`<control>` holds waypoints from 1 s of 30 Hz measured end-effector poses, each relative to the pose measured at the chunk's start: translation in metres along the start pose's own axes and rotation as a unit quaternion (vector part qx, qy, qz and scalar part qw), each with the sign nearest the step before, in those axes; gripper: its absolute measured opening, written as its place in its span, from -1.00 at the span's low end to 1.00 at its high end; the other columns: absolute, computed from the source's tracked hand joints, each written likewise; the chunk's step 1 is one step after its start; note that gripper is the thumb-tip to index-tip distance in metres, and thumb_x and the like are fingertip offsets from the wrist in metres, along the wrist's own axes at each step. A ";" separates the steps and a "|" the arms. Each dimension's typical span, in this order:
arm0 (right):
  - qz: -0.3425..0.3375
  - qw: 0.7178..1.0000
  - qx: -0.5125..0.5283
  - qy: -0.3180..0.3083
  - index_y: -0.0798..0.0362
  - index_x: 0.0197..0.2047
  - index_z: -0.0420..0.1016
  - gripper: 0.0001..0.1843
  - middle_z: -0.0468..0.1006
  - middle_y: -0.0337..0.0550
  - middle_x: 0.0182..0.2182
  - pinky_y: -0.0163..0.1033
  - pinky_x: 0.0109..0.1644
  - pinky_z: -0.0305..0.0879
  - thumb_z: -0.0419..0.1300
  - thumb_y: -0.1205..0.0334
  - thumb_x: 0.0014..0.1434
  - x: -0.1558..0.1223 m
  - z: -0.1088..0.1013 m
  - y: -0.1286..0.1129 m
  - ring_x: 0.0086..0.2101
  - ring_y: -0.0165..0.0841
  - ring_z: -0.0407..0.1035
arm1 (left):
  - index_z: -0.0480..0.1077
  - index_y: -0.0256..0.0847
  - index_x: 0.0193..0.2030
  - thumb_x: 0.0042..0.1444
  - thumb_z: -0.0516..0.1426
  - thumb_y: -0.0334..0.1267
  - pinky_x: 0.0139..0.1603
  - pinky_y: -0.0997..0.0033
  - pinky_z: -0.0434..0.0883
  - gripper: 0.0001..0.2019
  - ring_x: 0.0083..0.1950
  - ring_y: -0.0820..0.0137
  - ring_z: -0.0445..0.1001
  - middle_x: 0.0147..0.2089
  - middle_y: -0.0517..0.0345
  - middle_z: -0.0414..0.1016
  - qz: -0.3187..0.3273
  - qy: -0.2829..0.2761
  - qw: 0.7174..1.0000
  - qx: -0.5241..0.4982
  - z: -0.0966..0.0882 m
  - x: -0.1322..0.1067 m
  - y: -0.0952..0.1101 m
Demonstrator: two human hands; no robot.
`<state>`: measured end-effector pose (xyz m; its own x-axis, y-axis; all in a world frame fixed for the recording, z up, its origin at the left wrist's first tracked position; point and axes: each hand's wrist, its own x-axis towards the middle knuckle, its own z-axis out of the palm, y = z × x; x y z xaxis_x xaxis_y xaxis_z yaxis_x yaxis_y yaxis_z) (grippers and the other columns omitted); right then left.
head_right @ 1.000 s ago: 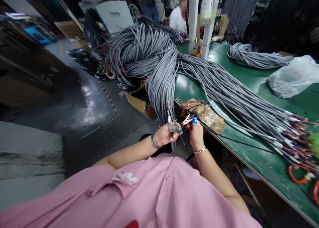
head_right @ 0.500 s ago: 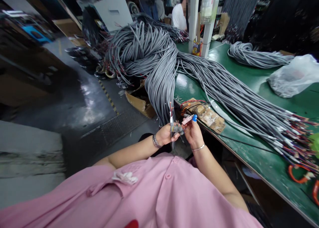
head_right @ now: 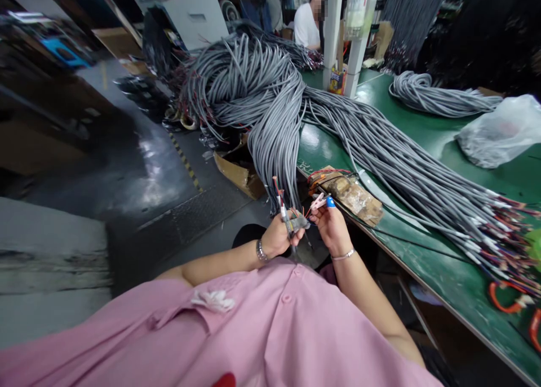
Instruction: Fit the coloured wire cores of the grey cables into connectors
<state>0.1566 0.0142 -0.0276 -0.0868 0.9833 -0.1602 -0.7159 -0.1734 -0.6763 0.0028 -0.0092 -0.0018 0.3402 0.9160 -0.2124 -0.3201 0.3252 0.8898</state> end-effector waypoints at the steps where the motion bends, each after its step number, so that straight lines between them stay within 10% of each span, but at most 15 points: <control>1: -0.006 1.000 -0.007 0.003 0.05 -0.28 0.53 -0.65 0.58 -0.17 -0.33 -0.32 -0.37 0.36 0.24 -0.10 0.13 0.000 0.000 0.000 -0.41 -0.42 0.41 | 0.37 -0.30 -0.44 -0.10 0.29 -0.02 -0.76 0.54 0.11 -0.65 -0.75 0.54 0.25 -0.64 0.21 0.39 0.008 0.012 1.000 -0.005 0.002 0.000 0.000; 16: 0.001 0.997 0.047 0.069 0.02 -0.38 0.50 -0.72 0.58 -0.27 -0.44 -0.31 -0.40 0.38 0.35 -0.01 0.03 0.015 0.004 0.007 -0.50 -0.47 0.38 | 0.34 -0.28 -0.44 -0.08 0.28 -0.03 -0.75 0.56 0.04 -0.66 -0.75 0.57 0.25 -0.64 0.23 0.38 -0.001 0.071 0.997 -0.008 0.008 0.008 -0.005; 30: 0.089 0.996 0.019 -0.020 0.01 -0.31 0.49 -0.48 0.60 -0.17 -0.34 -0.27 -0.34 0.41 0.18 -0.32 0.04 0.000 -0.010 0.000 -0.42 -0.39 0.44 | 0.34 -0.28 -0.44 -0.12 0.29 -0.02 -0.74 0.56 0.06 -0.65 -0.74 0.55 0.28 -0.63 0.21 0.41 0.017 0.065 0.998 0.008 0.000 -0.005 -0.006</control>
<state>0.1637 0.0137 -0.0348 -0.2415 0.9385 -0.2466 -0.7128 -0.3441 -0.6112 0.0034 -0.0160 -0.0060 0.2105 0.9498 -0.2312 -0.3159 0.2899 0.9034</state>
